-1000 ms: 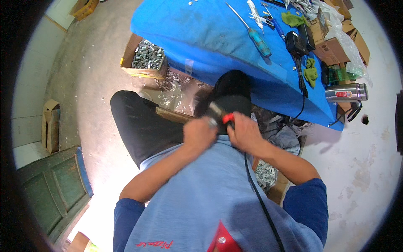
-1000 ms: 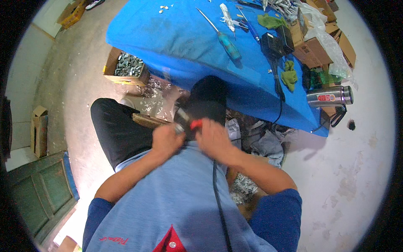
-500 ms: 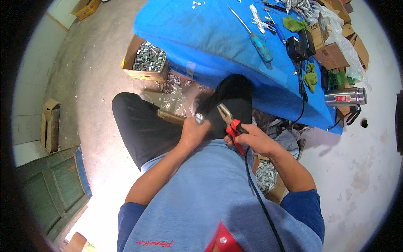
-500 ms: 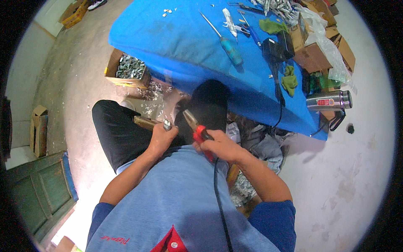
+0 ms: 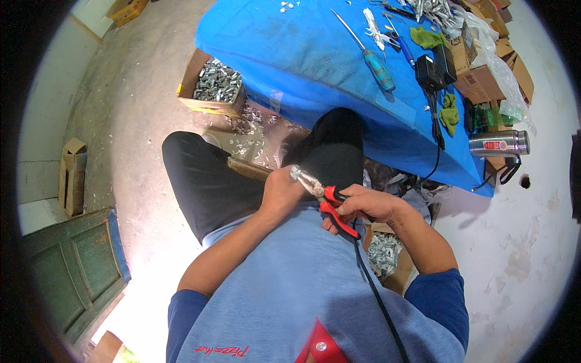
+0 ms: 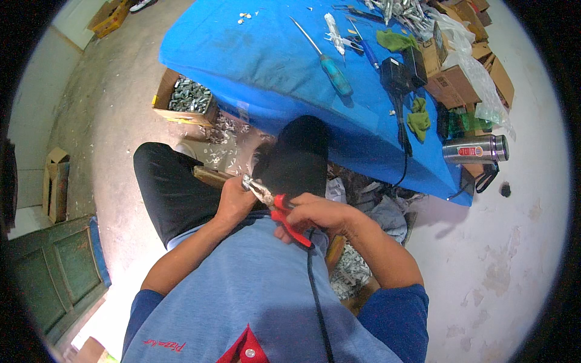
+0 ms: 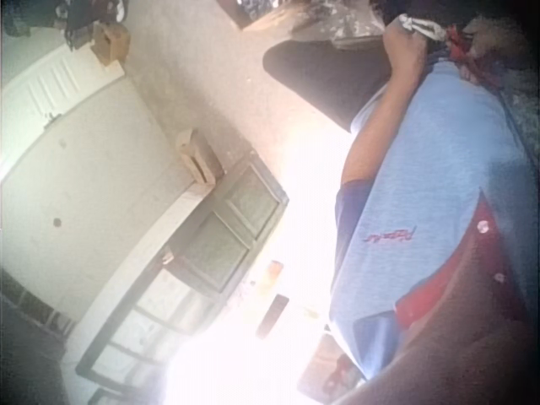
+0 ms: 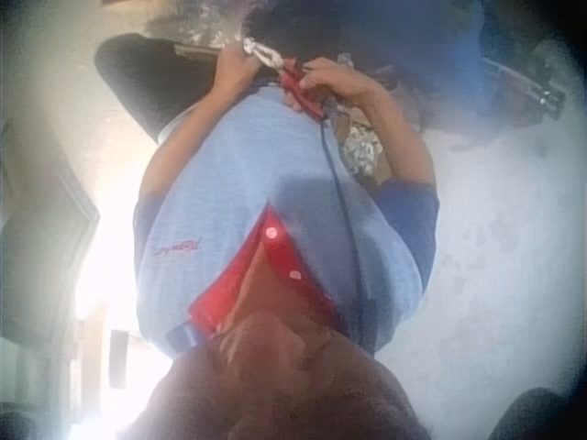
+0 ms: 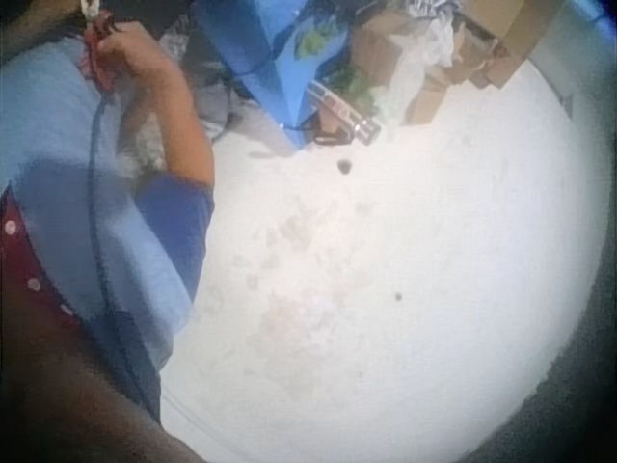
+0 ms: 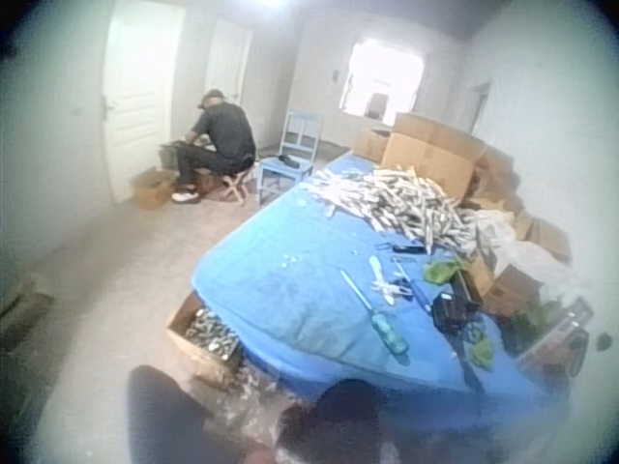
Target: The person assembles a small metal component by hand, using a screwdriver to tighten a screw and pliers to hold parts in place.
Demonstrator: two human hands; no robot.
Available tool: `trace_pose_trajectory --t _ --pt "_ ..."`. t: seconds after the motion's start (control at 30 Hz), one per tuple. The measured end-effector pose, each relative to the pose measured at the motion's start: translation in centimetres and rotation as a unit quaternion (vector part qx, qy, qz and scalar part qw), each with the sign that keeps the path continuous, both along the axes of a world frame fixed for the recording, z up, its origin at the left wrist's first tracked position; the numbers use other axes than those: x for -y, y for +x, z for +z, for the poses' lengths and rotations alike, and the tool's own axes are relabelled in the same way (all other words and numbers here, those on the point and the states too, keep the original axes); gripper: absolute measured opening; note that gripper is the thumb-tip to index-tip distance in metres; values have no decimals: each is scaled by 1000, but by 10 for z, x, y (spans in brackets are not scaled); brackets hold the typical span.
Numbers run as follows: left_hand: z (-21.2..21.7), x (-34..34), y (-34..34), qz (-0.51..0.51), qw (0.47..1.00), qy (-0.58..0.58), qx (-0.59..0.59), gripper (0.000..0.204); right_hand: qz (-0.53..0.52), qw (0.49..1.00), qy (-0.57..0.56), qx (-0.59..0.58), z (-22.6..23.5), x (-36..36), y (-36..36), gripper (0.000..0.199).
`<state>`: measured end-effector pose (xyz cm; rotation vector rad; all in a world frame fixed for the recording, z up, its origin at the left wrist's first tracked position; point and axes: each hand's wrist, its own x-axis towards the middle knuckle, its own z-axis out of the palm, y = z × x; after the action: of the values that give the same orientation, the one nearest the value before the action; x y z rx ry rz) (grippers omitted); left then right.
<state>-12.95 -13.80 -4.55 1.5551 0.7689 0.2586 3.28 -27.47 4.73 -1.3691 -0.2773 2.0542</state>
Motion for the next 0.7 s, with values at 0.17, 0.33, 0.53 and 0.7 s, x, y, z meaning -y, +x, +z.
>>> trace_pose_trajectory --t 0.17,0.33,0.53,0.7 --pt "4 1 1 3 999 24 -24 22 8 1000 -13 7 3 -3 0 39" --pt "-4 1 1 11 993 115 -37 23 -4 1000 -26 6 4 -5 0 38" --pt "4 3 2 -41 977 193 -75 23 -21 997 -63 34 -5 -1 11 37" --pt "-7 3 1 2 984 173 -49 24 4 999 -34 15 13 3 6 38"
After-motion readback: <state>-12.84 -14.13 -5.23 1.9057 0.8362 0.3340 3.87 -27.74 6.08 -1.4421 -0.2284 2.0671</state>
